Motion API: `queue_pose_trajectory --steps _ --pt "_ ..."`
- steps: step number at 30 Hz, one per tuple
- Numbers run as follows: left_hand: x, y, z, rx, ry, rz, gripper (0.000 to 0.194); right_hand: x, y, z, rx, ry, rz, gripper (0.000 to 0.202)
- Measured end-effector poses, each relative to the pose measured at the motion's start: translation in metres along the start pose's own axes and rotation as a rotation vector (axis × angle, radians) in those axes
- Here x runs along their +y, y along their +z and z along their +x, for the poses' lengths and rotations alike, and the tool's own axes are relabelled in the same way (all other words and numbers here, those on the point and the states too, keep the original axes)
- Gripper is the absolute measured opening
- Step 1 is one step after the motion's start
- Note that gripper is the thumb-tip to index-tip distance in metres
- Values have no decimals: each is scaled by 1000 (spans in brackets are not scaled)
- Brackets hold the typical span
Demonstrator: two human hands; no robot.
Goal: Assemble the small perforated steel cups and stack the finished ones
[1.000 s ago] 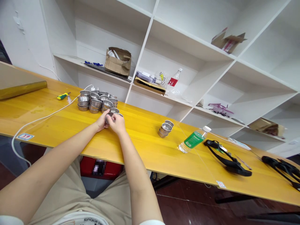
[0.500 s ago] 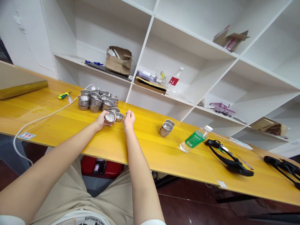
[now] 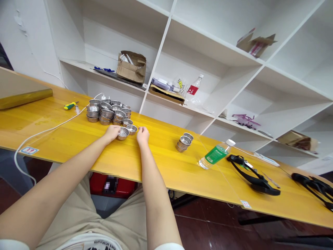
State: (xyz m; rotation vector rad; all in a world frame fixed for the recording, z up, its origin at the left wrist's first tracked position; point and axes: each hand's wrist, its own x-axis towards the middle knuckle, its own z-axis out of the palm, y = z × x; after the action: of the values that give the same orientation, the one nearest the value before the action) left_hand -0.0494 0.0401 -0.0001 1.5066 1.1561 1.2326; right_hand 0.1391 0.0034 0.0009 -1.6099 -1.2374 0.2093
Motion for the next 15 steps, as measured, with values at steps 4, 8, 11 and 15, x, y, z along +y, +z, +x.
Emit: queue_pose_trajectory --steps 4,8,11,15 --pt "-3 0 -5 -126 67 119 10 -5 -3 -4 -25 74 -76 24" --pt "-6 -1 -4 -194 115 187 17 -6 -6 -9 -96 93 -245 26" --pt "-7 -1 -3 -199 166 204 22 -6 -9 -12 -196 143 -421 26" --pt "-8 0 -3 -219 195 200 25 -9 -11 -13 -274 156 -547 25"
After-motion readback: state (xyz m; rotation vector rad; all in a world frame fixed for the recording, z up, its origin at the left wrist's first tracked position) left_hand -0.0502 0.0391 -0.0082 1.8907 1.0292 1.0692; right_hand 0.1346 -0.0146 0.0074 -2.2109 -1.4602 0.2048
